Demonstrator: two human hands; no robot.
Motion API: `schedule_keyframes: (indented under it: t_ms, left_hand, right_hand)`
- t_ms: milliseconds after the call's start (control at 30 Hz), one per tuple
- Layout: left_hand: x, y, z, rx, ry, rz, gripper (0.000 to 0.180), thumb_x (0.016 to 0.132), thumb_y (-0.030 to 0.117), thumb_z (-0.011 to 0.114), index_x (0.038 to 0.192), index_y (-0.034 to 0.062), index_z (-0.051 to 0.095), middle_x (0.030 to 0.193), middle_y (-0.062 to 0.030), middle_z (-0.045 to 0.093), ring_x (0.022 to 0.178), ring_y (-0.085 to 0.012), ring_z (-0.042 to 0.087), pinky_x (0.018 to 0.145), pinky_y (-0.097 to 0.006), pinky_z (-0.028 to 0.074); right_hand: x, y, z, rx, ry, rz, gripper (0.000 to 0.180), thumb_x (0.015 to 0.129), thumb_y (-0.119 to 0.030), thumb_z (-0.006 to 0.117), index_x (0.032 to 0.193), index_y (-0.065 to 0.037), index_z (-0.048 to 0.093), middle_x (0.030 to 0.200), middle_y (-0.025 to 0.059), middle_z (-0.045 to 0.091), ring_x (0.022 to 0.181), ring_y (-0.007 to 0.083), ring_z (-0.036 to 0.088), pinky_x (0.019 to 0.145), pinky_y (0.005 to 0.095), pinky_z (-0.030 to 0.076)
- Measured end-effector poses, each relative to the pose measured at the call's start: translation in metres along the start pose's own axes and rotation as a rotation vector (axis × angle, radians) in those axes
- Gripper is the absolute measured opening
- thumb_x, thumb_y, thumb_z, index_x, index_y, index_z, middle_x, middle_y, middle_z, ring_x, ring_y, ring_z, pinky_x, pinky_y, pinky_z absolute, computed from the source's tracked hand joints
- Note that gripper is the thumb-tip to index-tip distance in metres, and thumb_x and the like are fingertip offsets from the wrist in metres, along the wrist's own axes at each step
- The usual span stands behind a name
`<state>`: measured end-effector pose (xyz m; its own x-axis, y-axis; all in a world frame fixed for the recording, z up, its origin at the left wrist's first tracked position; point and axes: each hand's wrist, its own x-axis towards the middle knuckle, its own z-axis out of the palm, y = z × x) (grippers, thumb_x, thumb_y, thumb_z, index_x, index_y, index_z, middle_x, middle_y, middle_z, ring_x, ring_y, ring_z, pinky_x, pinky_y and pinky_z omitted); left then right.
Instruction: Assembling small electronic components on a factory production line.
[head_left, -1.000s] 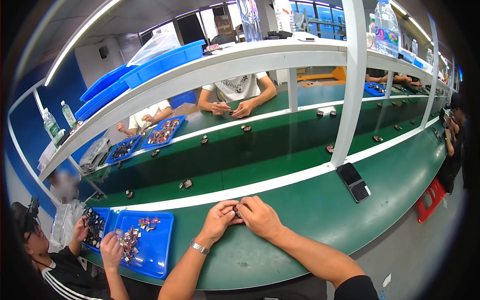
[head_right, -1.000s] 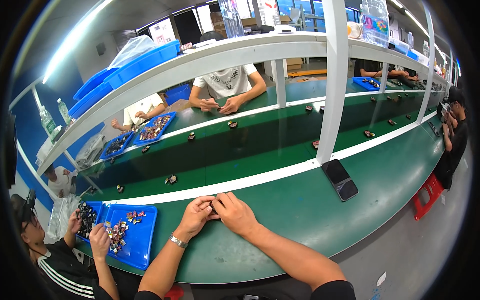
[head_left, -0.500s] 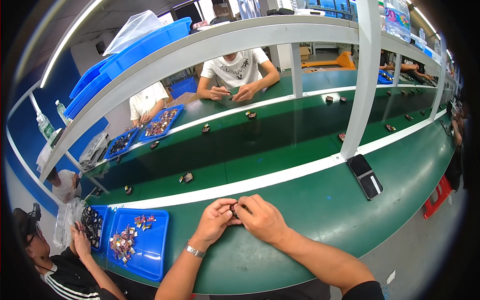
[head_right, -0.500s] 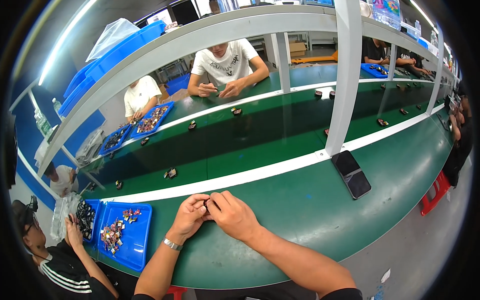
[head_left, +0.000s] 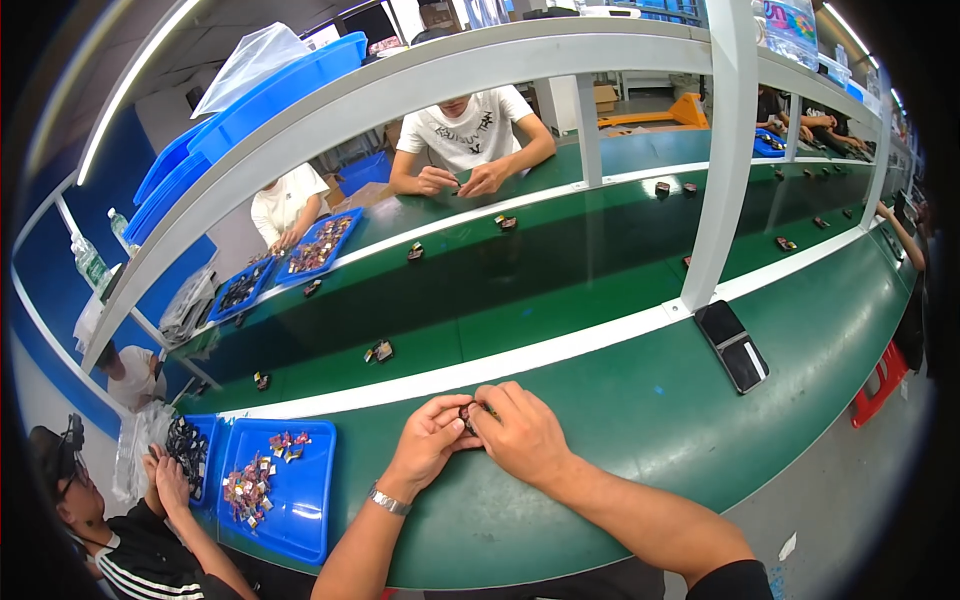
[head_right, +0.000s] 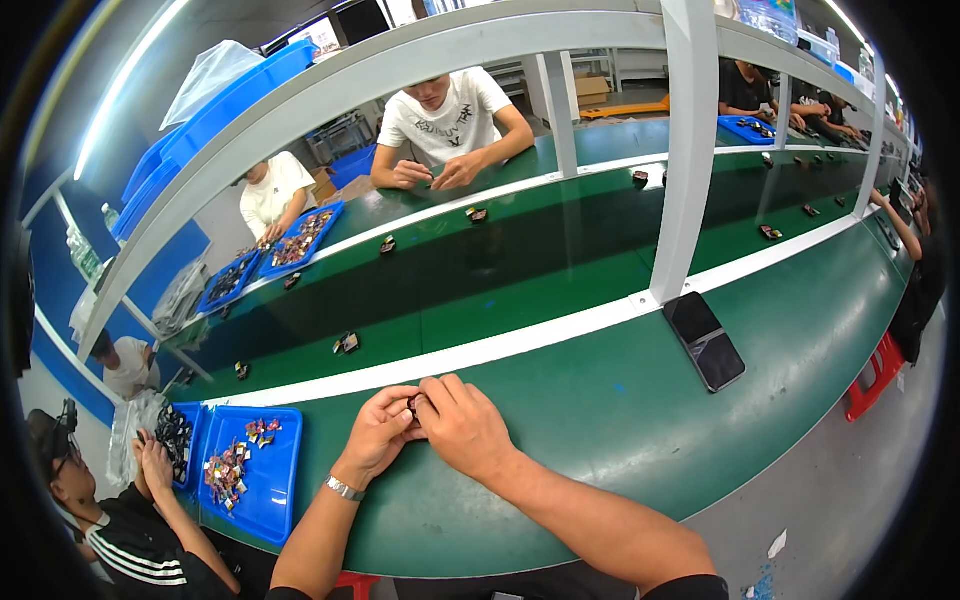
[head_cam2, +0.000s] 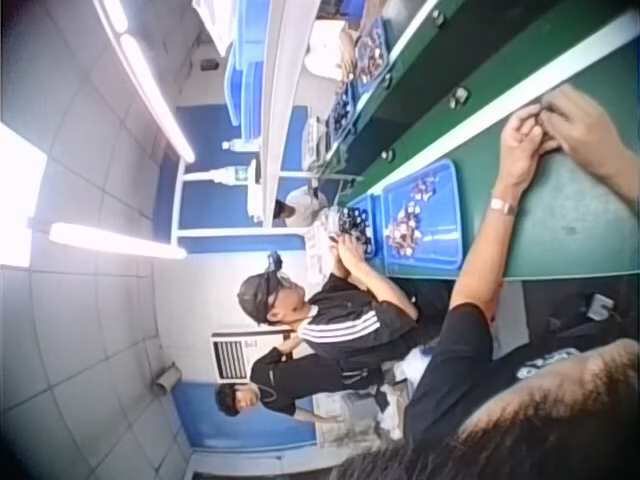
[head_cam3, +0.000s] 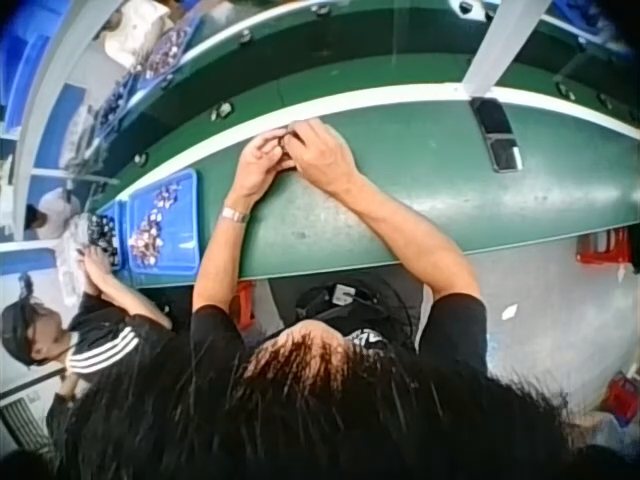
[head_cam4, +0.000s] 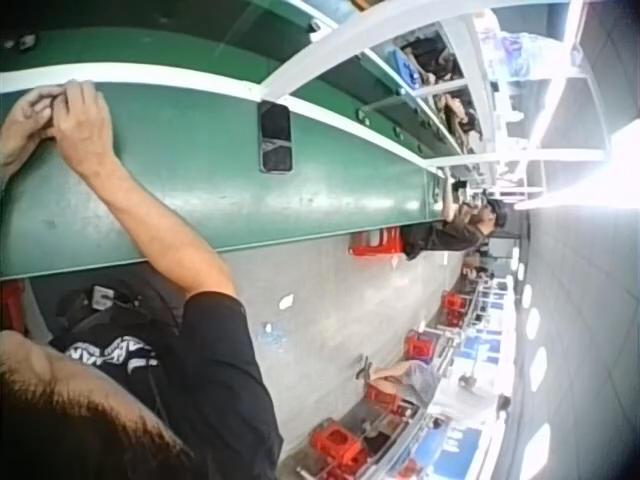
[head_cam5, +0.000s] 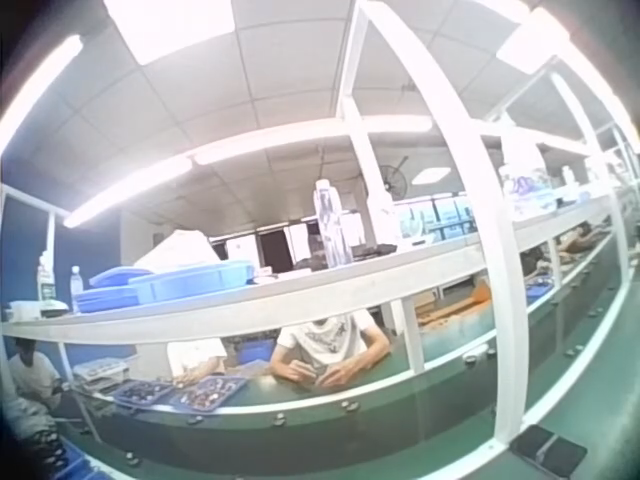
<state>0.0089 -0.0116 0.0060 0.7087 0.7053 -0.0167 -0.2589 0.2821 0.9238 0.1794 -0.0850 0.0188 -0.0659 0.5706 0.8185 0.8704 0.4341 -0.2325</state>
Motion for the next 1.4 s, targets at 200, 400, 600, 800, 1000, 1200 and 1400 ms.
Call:
schedule_keyframes:
  t_ms: [200, 400, 600, 800, 1000, 1200, 1400]
  left_hand:
    - [0.004, -0.003, 0.004, 0.012, 0.072, 0.016, 0.033, 0.098, 0.005, 0.053, 0.130, -0.0023, 0.048, 0.122, -0.0133, 0.063, 0.107, -0.0208, 0.065, 0.091, -0.036, 0.057]
    - [0.001, 0.001, 0.002, 0.057, 0.134, 0.050, 0.033, 0.099, 0.002, 0.051, 0.131, -0.0028, 0.047, 0.123, -0.0124, 0.063, 0.108, -0.0192, 0.064, 0.090, -0.033, 0.056]
    - [0.007, -0.009, 0.000, 0.116, 0.088, 0.061, 0.030, 0.098, 0.001, 0.051, 0.128, 0.0003, 0.053, 0.124, -0.0102, 0.063, 0.110, -0.0165, 0.062, 0.090, -0.031, 0.056]
    - [0.003, -0.008, -0.016, 0.307, 0.238, 0.276, 0.035, 0.096, 0.001, 0.055, 0.131, 0.0004, 0.051, 0.129, -0.0135, 0.060, 0.106, -0.0187, 0.065, 0.085, -0.032, 0.057]
    - [0.013, 0.001, -0.061, 0.490, 0.737, 0.408, 0.016, 0.091, 0.004, 0.060, 0.106, 0.0006, 0.063, 0.098, -0.0071, 0.068, 0.082, -0.0129, 0.066, 0.066, -0.026, 0.055]
    - [0.015, 0.004, -0.059, 0.563, 0.940, 0.420, 0.011, 0.089, 0.008, 0.062, 0.098, 0.0024, 0.065, 0.085, -0.0035, 0.066, 0.068, -0.0103, 0.059, 0.065, -0.026, 0.049]
    - [0.011, 0.001, -0.062, 0.639, 0.926, 0.561, 0.009, 0.086, 0.005, 0.062, 0.094, 0.0004, 0.064, 0.079, -0.0059, 0.065, 0.061, -0.0099, 0.056, 0.060, -0.026, 0.048]
  right_hand:
    - [-0.005, 0.003, 0.003, 0.107, -0.074, 0.128, 0.023, 0.077, -0.011, 0.073, 0.100, -0.005, 0.068, 0.110, 0.0079, 0.063, 0.096, 0.0247, 0.061, 0.076, 0.0343, 0.054]
    - [-0.006, 0.002, 0.005, 0.185, -0.189, 0.182, 0.036, 0.076, -0.015, 0.077, 0.111, -0.007, 0.068, 0.122, 0.0089, 0.062, 0.102, 0.0272, 0.061, 0.082, 0.0362, 0.054]
    - [-0.014, -0.004, 0.012, 0.091, -0.112, 0.170, 0.042, 0.073, -0.014, 0.078, 0.113, -0.006, 0.068, 0.119, 0.0111, 0.065, 0.100, 0.0277, 0.063, 0.082, 0.0372, 0.054]
    - [0.012, 0.009, 0.024, 0.017, -0.075, 0.153, 0.029, 0.075, -0.014, 0.073, 0.102, -0.008, 0.067, 0.108, 0.0086, 0.066, 0.090, 0.0297, 0.062, 0.078, 0.0401, 0.052]
    - [0.047, 0.098, 0.055, -0.205, -0.126, 0.433, 0.029, 0.073, -0.017, 0.072, 0.099, -0.005, 0.067, 0.094, 0.0115, 0.068, 0.093, 0.0325, 0.061, 0.080, 0.0441, 0.049]
    - [0.045, 0.068, 0.089, -0.361, -0.169, 0.370, 0.062, 0.073, -0.027, 0.079, 0.122, 0.001, 0.054, 0.115, 0.0200, 0.062, 0.106, 0.0356, 0.057, 0.092, 0.0432, 0.047]
    - [0.077, -0.006, 0.164, -0.063, -0.300, 0.516, 0.068, 0.072, -0.035, 0.083, 0.118, 0.004, 0.050, 0.108, 0.0218, 0.063, 0.103, 0.0381, 0.058, 0.089, 0.0440, 0.049]
